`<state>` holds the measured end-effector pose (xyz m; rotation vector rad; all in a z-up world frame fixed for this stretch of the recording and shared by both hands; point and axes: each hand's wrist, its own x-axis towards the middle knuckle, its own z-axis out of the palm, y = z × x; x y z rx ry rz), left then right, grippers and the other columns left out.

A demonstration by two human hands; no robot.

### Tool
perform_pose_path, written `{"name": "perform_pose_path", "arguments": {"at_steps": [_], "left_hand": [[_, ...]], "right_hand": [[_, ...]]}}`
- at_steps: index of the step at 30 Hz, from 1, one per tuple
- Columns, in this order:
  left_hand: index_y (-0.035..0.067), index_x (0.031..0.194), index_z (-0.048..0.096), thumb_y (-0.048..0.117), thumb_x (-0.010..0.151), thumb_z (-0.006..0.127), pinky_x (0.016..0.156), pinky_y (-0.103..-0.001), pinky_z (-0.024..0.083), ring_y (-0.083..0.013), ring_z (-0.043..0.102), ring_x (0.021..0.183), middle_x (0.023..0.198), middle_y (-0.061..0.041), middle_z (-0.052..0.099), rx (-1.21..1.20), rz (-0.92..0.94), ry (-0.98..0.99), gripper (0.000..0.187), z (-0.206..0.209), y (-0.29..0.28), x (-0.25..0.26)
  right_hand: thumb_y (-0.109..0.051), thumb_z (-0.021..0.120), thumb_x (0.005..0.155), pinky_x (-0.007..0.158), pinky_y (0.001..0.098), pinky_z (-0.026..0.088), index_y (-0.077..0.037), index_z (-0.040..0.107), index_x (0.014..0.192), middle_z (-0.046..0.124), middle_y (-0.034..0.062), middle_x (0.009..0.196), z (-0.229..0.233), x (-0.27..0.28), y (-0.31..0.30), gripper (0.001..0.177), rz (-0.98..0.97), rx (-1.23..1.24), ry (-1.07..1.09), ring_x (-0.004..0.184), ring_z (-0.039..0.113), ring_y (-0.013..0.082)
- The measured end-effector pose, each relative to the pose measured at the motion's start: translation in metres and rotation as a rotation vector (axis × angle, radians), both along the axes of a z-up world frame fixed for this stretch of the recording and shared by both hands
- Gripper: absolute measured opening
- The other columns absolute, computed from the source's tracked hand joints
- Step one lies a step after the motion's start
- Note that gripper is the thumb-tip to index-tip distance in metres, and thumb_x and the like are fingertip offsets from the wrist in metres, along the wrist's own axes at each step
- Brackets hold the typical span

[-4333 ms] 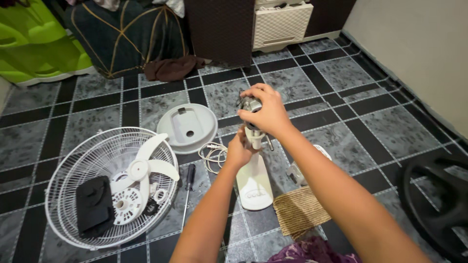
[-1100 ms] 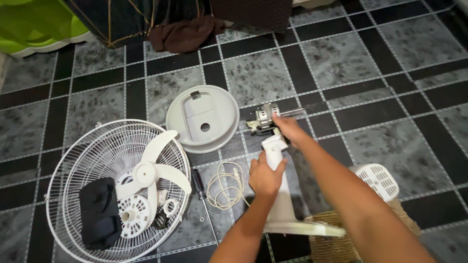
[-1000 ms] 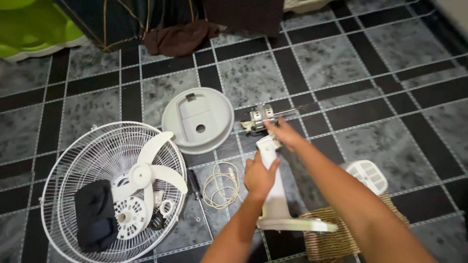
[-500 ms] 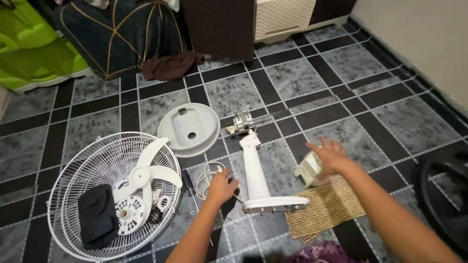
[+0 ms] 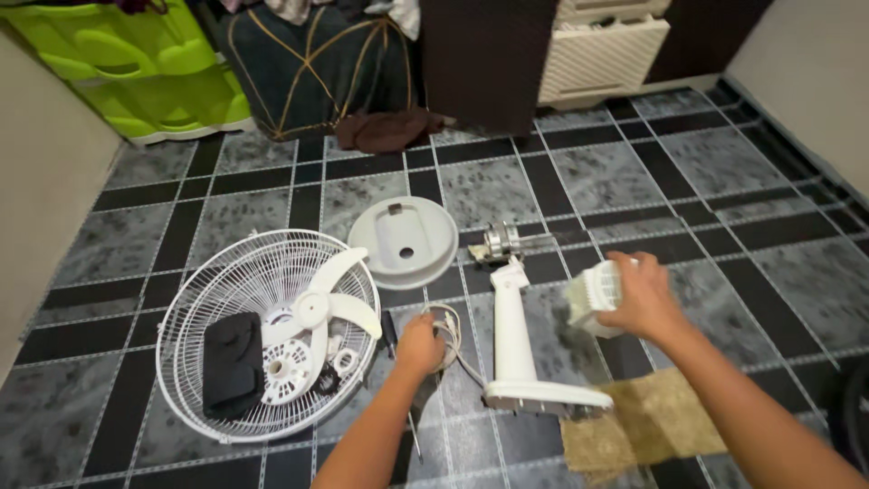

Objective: The person assembles a disassembled electric fan on the floor. They attach the motor to the stand, place the fan blade onto the motor shaft, and then use a screwdriver to secure the fan base to the stand.

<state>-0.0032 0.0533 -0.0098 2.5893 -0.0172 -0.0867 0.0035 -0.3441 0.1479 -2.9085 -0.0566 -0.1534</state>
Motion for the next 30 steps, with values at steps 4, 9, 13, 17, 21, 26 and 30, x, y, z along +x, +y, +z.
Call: {"name": "perform_pose_path", "arguments": {"at_steps": [4,9,13,17,21,26,30], "left_hand": [[0.002,0.138,0.054,0.006,0.079,0.061,0.111,-0.045,0.042,-0.0389,0.045,0.137,0.147,-0.02,0.051,-0.033,0.028,-0.133,0.06,-0.005,0.007,0.046],[0.005,0.155,0.028,0.008,0.084,0.062,0.119,-0.053,0.023,-0.0417,0.017,0.152,0.164,-0.019,0.025,0.241,-0.032,-0.054,0.079,-0.004,0.002,0.096],[0.012,0.159,0.021,0.002,0.08,0.062,0.12,-0.06,0.015,-0.0385,0.013,0.153,0.165,-0.015,0.023,0.214,-0.02,-0.004,0.09,-0.001,0.001,0.113],[0.014,0.157,0.031,0.004,0.081,0.064,0.121,-0.064,0.017,-0.0387,0.025,0.151,0.155,-0.015,0.039,0.192,-0.026,-0.008,0.084,-0.005,-0.006,0.103],[0.017,0.154,0.042,0.004,0.081,0.065,0.119,-0.066,0.019,-0.0392,0.035,0.144,0.145,-0.017,0.047,0.199,-0.035,-0.089,0.077,-0.005,-0.009,0.085],[0.013,0.152,0.046,0.005,0.08,0.067,0.113,-0.058,0.031,-0.0416,0.035,0.143,0.146,-0.02,0.046,0.148,-0.079,-0.109,0.075,-0.025,-0.01,0.06],[0.013,0.13,0.06,0.01,0.077,0.073,0.113,-0.053,0.035,-0.0415,0.035,0.145,0.15,-0.019,0.045,0.232,-0.112,-0.037,0.055,-0.044,-0.008,0.061]], "right_hand": [[-0.037,0.095,0.048,0.106,0.0515,0.043,-0.013,0.043,0.147,0.048,0.0255,0.136,0.019,0.022,0.052,0.114,0.139,0.159,-0.162,0.124,0.048,0.0442],[-0.038,0.096,0.05,0.105,0.0514,0.041,-0.006,0.04,0.148,0.048,0.0244,0.134,0.022,0.024,0.116,0.117,0.185,0.431,-0.159,0.124,0.048,0.0435],[-0.037,0.097,0.05,0.106,0.0478,0.042,-0.008,0.042,0.146,0.048,0.0215,0.133,0.025,0.032,0.141,0.114,0.162,0.484,-0.052,0.125,0.049,0.0402],[-0.036,0.096,0.051,0.105,0.0449,0.045,-0.007,0.043,0.147,0.048,0.0224,0.132,0.017,0.04,0.154,0.113,0.133,0.558,-0.046,0.124,0.052,0.0397],[-0.037,0.097,0.05,0.105,0.0458,0.045,-0.007,0.044,0.145,0.05,0.0216,0.131,0.009,0.038,0.159,0.113,0.133,0.524,-0.049,0.124,0.052,0.04],[-0.037,0.096,0.053,0.109,0.0462,0.043,-0.005,0.044,0.145,0.049,0.0219,0.136,0.008,0.04,0.165,0.111,0.18,0.543,-0.119,0.129,0.05,0.0397],[-0.033,0.096,0.055,0.111,0.0472,0.039,-0.005,0.044,0.146,0.044,0.024,0.144,0.015,0.051,0.176,0.109,0.276,0.574,-0.169,0.134,0.045,0.042]]}}
